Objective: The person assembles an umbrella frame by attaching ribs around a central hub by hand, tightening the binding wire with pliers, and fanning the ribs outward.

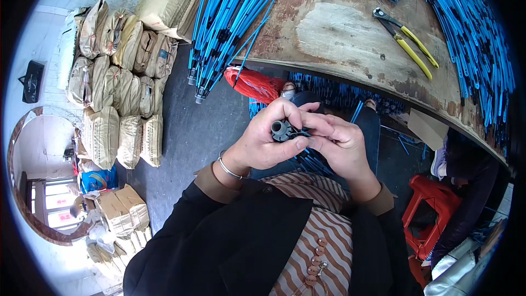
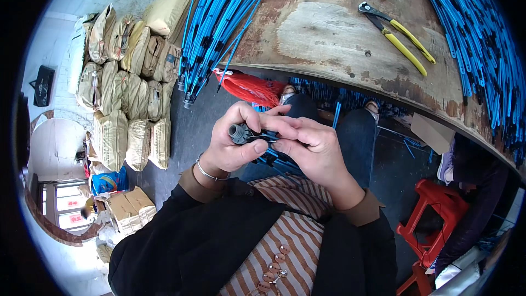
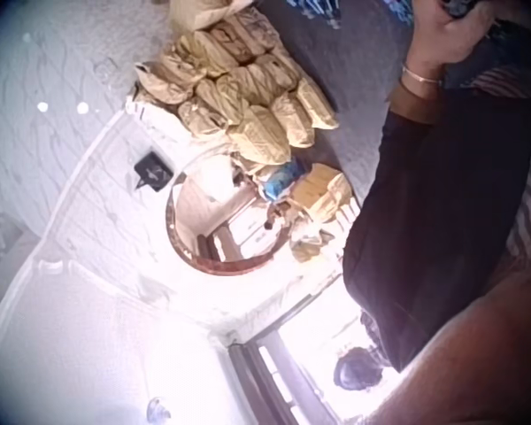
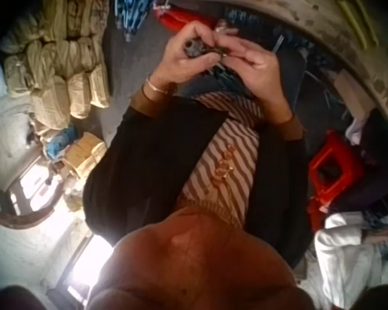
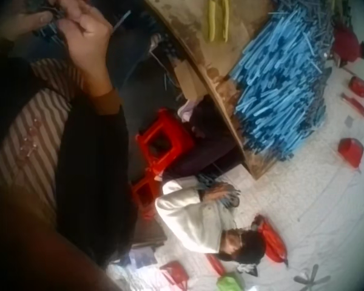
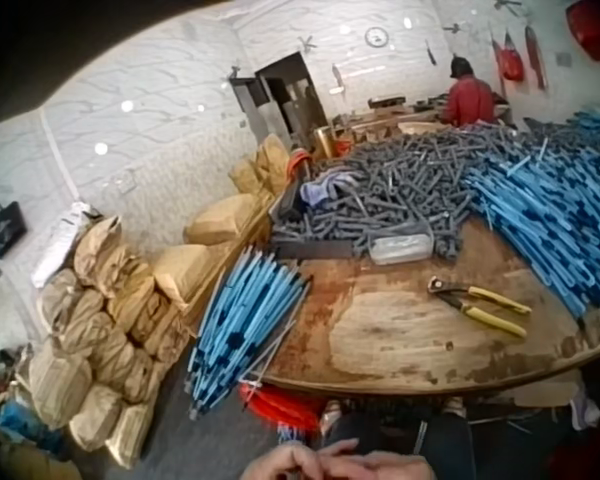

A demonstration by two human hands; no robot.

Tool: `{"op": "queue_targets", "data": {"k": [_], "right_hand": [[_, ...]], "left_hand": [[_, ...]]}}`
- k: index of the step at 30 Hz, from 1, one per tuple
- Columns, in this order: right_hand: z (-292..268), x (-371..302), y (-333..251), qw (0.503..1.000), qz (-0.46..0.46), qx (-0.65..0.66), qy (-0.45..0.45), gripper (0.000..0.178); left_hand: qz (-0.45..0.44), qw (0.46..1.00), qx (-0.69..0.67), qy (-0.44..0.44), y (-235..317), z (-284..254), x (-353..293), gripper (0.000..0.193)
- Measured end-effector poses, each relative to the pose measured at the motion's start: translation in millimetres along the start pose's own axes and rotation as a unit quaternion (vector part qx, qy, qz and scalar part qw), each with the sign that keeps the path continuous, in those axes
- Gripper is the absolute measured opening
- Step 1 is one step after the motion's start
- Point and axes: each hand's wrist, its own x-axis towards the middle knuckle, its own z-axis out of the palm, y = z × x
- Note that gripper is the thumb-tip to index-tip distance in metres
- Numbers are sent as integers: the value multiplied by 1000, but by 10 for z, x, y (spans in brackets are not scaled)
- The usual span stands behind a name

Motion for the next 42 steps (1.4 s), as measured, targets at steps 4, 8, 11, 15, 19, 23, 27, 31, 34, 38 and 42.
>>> {"op": "queue_targets", "data": {"k": [4,8,11,15,19,23,27,31,34,38,42], "right_hand": [[-100,15,30,997,36,-41,-60,16],[-14,-31,38,987,-60,-147,23,19],[-25,-28,-27,952,-147,-266,45,16],[-200,-97,-198,935,-145,-312,89,15],[-279,38,-467,935,-128,-314,104,12],[-306,125,-508,970,-71,-233,-16,12],[-333,175,-598,970,-66,-219,-81,13],[-372,184,-635,966,-42,-231,-106,14],[-396,209,-686,964,-34,-234,-126,12],[-520,294,-669,955,-16,-214,-205,12],[-529,258,-637,962,25,-168,-216,11]], "left_hand": [[-2,1000,2,-2,5,14,44,22],[-8,999,-32,33,-8,43,95,20],[2,998,32,47,7,75,157,19],[-16,997,61,40,7,64,200,18],[-54,998,24,21,3,70,184,20],[-67,996,53,37,19,130,182,23],[-51,983,174,37,89,161,234,25],[-40,976,205,67,79,218,235,24],[-47,974,216,58,81,224,236,24],[-16,980,192,40,122,285,284,25],[-11,983,181,39,127,312,300,25]]}}
